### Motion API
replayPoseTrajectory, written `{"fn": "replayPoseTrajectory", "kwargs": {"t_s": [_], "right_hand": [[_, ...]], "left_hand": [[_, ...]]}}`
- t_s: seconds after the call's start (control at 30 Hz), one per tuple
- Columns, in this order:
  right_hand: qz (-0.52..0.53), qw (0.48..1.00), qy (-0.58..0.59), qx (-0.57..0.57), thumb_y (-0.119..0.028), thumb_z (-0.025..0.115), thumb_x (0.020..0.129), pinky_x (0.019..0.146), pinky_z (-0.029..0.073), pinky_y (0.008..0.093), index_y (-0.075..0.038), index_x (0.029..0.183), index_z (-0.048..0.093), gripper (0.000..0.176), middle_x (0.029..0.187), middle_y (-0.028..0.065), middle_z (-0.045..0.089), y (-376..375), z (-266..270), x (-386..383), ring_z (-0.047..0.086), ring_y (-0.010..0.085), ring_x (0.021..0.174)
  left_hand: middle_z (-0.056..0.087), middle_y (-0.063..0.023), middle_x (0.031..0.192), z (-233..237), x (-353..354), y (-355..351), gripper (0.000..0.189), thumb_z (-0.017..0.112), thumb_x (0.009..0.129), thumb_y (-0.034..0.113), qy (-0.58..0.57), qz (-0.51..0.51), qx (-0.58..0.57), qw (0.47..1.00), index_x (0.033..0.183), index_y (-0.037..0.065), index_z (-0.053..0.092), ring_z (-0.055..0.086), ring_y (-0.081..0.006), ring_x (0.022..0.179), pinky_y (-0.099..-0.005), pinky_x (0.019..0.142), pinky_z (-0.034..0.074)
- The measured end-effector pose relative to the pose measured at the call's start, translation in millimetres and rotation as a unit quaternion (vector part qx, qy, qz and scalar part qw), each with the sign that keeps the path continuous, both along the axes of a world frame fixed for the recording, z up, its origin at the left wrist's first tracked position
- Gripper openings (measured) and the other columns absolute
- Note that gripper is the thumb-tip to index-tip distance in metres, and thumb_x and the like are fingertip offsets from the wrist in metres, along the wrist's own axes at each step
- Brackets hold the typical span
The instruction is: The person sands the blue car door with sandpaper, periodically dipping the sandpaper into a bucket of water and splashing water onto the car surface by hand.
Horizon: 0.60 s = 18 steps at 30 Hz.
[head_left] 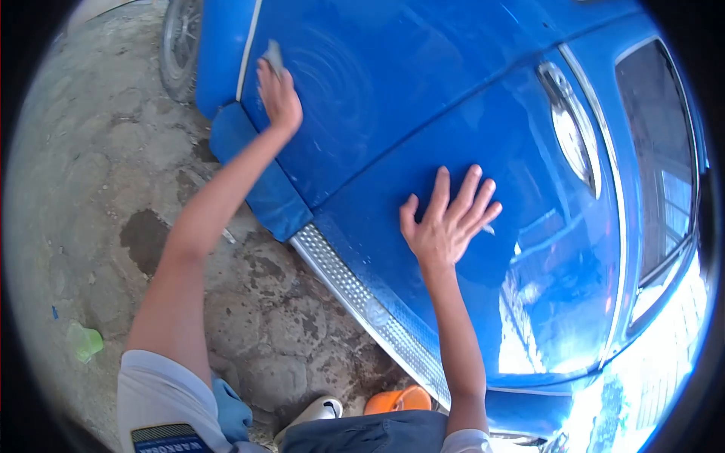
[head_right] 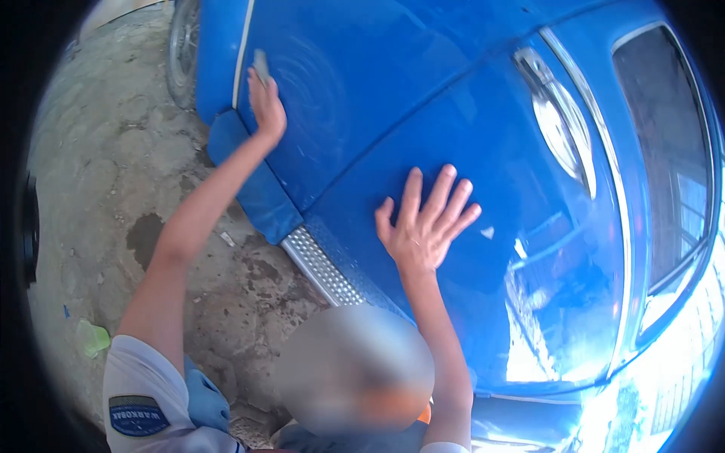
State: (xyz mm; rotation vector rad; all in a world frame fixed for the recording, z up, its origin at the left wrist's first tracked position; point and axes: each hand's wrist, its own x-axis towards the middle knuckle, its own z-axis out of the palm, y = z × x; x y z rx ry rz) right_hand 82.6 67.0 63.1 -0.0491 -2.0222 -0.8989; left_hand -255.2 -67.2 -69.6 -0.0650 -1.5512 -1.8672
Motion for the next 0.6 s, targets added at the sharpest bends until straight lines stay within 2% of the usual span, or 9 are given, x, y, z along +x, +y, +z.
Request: {"fn": "replayPoseTrajectory", "kwargs": {"t_s": [0.1, 0.17, 0.23, 0.3, 0.37, 0.43, 0.47, 0.5, 0.6], "right_hand": [[0.016, 1.0, 0.002, 0.011, -0.04, 0.064, 0.085, 0.116, 0.019, 0.0747, -0.011, 0.14, 0.059, 0.063, 0.159, 0.0306, 0.036, 6.3, -1.6, 0.5, 0.029, 0.0543, 0.148], [0.011, 1.0, -0.014, 0.0, -0.039, 0.064, 0.085, 0.117, 0.021, 0.0735, -0.013, 0.14, 0.059, 0.06, 0.16, 0.0254, 0.038, 3.7, 0.3, 3.8, 0.03, 0.0516, 0.149], [-0.003, 0.999, -0.03, -0.017, -0.037, 0.065, 0.086, 0.118, 0.021, 0.0716, -0.014, 0.139, 0.06, 0.058, 0.161, 0.0228, 0.038, -2.5, 5.3, 11.8, 0.031, 0.0484, 0.149], [0.061, 0.978, -0.2, -0.002, -0.029, 0.066, 0.087, 0.121, 0.023, 0.0656, -0.014, 0.135, 0.061, 0.05, 0.161, 0.0182, 0.04, 0.7, 9.2, 22.9, 0.034, 0.04, 0.15], [0.064, 0.968, -0.239, -0.041, -0.026, 0.066, 0.087, 0.122, 0.024, 0.063, -0.013, 0.133, 0.062, 0.048, 0.16, 0.0176, 0.04, 0.9, 1.4, 44.1, 0.035, 0.0372, 0.15], [0.083, 0.947, -0.297, -0.093, -0.02, 0.067, 0.086, 0.124, 0.024, 0.0594, -0.012, 0.13, 0.062, 0.045, 0.158, 0.0174, 0.042, 0.6, -7.4, 76.9, 0.038, 0.0359, 0.148], [0.066, 0.949, -0.29, -0.101, -0.02, 0.067, 0.086, 0.124, 0.024, 0.0594, -0.012, 0.13, 0.062, 0.045, 0.158, 0.0174, 0.042, 2.6, -13.0, 96.5, 0.038, 0.0359, 0.148], [0.069, 0.934, -0.325, -0.127, -0.02, 0.067, 0.086, 0.124, 0.024, 0.0588, -0.012, 0.129, 0.062, 0.044, 0.157, 0.0177, 0.043, 6.3, -20.2, 118.4, 0.039, 0.0362, 0.148], [0.035, 0.92, -0.342, -0.186, -0.018, 0.068, 0.087, 0.123, 0.028, 0.0569, -0.011, 0.127, 0.063, 0.042, 0.152, 0.0175, 0.048, 17.5, -46.7, 199.1, 0.046, 0.0358, 0.142]], "left_hand": [[0.011, -0.0268, 0.17, 60.9, 39.1, 5.2, 0.067, 0.025, 0.112, 0.044, -0.084, -0.039, -0.029, 0.995, 0.166, 0.006, 0.015, 0.007, -0.0445, 0.158, -0.0586, 0.126, 0.008], [0.011, -0.0268, 0.17, 70.9, 70.8, 25.5, 0.064, 0.025, 0.112, 0.041, 0.107, 0.026, -0.105, 0.988, 0.167, 0.01, 0.017, 0.007, -0.0449, 0.158, -0.0617, 0.125, 0.008], [0.011, -0.0328, 0.168, 76.2, 140.6, 32.8, 0.058, 0.028, 0.111, 0.033, 0.195, -0.002, -0.191, 0.962, 0.163, 0.008, 0.026, 0.009, -0.0527, 0.156, -0.0652, 0.123, 0.01], [0.003, -0.0307, 0.17, 33.1, 186.2, 40.0, 0.062, 0.022, 0.112, 0.041, 0.266, -0.105, -0.259, 0.923, 0.165, 0.008, 0.023, 0.0, -0.0532, 0.156, -0.0653, 0.122, 0.002], [0.009, -0.0269, 0.171, -29.0, 213.5, 43.8, 0.057, 0.029, 0.112, 0.039, 0.32, -0.179, -0.311, 0.877, 0.161, 0.012, 0.04, 0.004, -0.0499, 0.157, -0.0652, 0.123, 0.005], [0.008, -0.0254, 0.172, -61.1, 242.3, 23.8, 0.057, 0.028, 0.112, 0.04, 0.337, -0.275, -0.372, 0.82, 0.161, 0.013, 0.038, 0.002, -0.0471, 0.158, -0.0625, 0.124, 0.006], [0.007, -0.0239, 0.172, -68.8, 255.3, 15.6, 0.057, 0.027, 0.113, 0.041, 0.351, -0.351, -0.422, 0.758, 0.162, 0.013, 0.036, 0.0, -0.0442, 0.159, -0.0599, 0.125, 0.007], [0.007, -0.0239, 0.172, -73.1, 266.3, 10.8, 0.057, 0.027, 0.113, 0.041, 0.365, -0.366, -0.418, 0.747, 0.162, 0.013, 0.036, 0.0, -0.0442, 0.159, -0.0599, 0.125, 0.007], [0.022, -0.019, 0.17, -74.2, 305.1, 18.7, 0.051, 0.032, 0.113, 0.033, 0.377, -0.518, -0.398, 0.656, 0.158, 0.013, 0.043, 0.018, -0.0373, 0.158, -0.0538, 0.125, 0.02]]}}
